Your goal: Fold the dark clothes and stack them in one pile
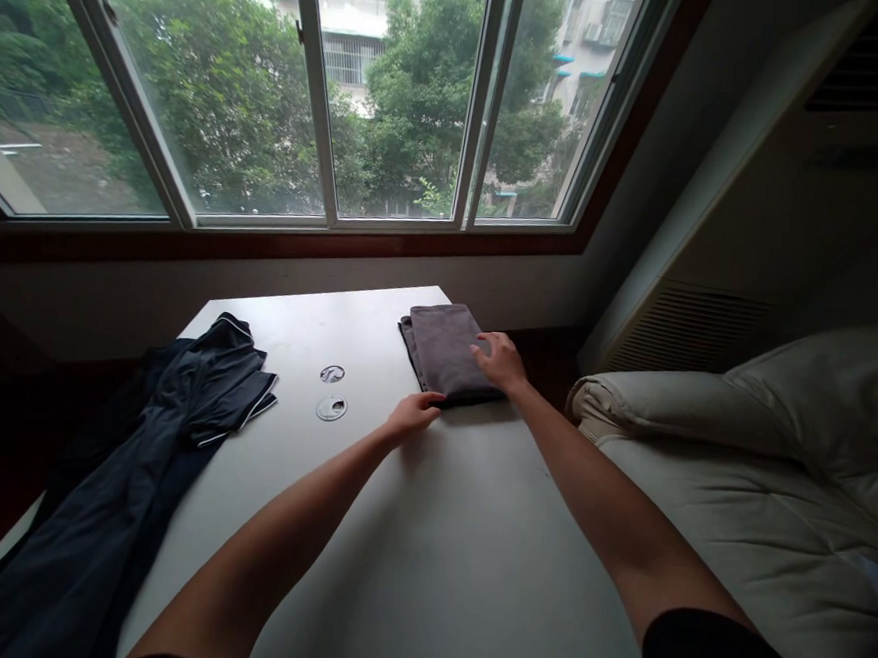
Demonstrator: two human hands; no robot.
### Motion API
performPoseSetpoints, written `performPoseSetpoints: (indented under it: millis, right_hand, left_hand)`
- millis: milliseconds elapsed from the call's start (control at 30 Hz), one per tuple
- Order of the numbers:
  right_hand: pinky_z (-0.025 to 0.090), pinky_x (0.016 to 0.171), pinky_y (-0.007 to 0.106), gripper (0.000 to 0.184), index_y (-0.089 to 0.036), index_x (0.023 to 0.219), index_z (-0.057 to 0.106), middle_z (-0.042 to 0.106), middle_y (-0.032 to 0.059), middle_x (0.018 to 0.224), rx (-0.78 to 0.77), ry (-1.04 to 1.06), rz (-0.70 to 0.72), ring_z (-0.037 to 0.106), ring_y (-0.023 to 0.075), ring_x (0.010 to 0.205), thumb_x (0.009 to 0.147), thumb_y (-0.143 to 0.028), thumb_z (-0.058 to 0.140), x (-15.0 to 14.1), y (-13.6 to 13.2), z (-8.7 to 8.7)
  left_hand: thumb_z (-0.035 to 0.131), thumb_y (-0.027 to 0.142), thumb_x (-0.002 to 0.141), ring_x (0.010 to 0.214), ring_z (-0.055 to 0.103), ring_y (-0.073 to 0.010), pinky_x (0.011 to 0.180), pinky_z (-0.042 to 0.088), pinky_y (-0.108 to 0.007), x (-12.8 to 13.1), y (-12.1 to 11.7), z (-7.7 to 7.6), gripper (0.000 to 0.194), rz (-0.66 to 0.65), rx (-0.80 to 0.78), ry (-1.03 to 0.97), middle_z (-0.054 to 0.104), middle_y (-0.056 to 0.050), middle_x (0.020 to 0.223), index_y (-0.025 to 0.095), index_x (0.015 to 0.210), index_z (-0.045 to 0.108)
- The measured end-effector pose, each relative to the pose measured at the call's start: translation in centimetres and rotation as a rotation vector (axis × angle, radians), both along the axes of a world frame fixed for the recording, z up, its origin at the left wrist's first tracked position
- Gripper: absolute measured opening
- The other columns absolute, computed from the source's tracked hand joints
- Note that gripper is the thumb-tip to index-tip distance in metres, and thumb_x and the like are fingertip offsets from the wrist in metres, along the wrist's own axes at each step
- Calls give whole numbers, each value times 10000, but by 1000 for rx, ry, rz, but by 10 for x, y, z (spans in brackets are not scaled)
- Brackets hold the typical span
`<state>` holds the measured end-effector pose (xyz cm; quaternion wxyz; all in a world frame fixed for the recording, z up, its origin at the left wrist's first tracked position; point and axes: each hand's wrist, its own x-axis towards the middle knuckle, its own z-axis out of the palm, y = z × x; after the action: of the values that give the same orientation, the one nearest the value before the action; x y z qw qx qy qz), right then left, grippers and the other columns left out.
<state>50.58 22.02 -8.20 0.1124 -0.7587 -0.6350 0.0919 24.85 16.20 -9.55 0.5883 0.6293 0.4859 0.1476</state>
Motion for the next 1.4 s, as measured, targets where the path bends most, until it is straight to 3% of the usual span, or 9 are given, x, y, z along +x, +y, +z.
performPoseSetpoints:
  millis: [100,233,500,700,900,1067,1167,1267,1400]
  right_hand:
    - [318,1177,493,700,-245,1566,443,375,145,1601,-118,-33,43,340,344,1464,980,-627,479,-35,-10,-19]
    - [155,1221,595,729,-310,1604,370,257,102,1682,-302,-131,57,166,340,1549,989,-700,384,-57,-33,-47]
    - [191,1195,615,713,-259,1575,431,298,156,1658,-306,-202,62,220,378,1526,1001,-676,362,-52,-19,-46]
    - [157,1212,580,643,-254,1565,440,301,132,1664,-177,-252,163,220,333,1527,1030,-598,344,-83,-35,-54]
    - [138,1216,570,575,-223,1502,524,379,141,1626,-109,-235,150,272,328,1503,1029,-522,391,-91,-48,-59]
    - [169,1212,551,524,-196,1450,570,446,152,1577,-58,-166,162,322,328,1469,1018,-459,432,-89,-52,-53]
    - [194,1210,527,481,-185,1395,609,506,150,1522,-1,-127,168,368,318,1438,1013,-422,440,-90,-53,-49]
    - [233,1205,486,404,-179,1285,671,582,141,1431,76,-53,217,451,299,1371,1007,-362,443,-94,-55,-41]
    - [383,1112,397,344,-195,1175,712,672,112,1294,68,154,368,584,267,1219,1012,-336,444,-109,-59,-26]
  left_hand:
    - [593,246,864,794,665,-176,802,501,-268,-30,-8,6,361,-83,30,-10,754,-22,875,225,1169,785]
    - [564,295,893,802,651,-184,786,493,-281,-104,-9,4,357,-112,171,92,741,-27,903,232,1180,767]
    - [503,308,936,1136,578,-307,1044,434,-435,-302,-10,2,321,253,561,790,676,-107,1168,215,1116,752]
    - [602,439,890,1258,493,-374,1033,413,-469,-374,-30,8,612,378,503,1186,548,-177,1386,188,1445,547]
    - [514,297,930,1157,543,-352,954,431,-453,-380,-23,26,268,357,371,1202,667,-146,1178,216,1119,687]
    - [457,297,968,1060,600,-311,893,442,-392,-361,2,46,258,382,404,1125,692,-139,1116,189,1043,678]
    - [435,300,988,986,634,-250,842,450,-319,-317,9,67,257,355,459,990,706,-88,1082,208,1031,672]
    - [464,273,979,903,649,-224,822,467,-300,-247,-13,105,229,249,483,616,713,-66,960,198,989,680]
    - [622,344,957,1109,655,-251,975,486,-316,-171,-72,156,318,-306,401,0,700,-91,1225,228,1245,687]
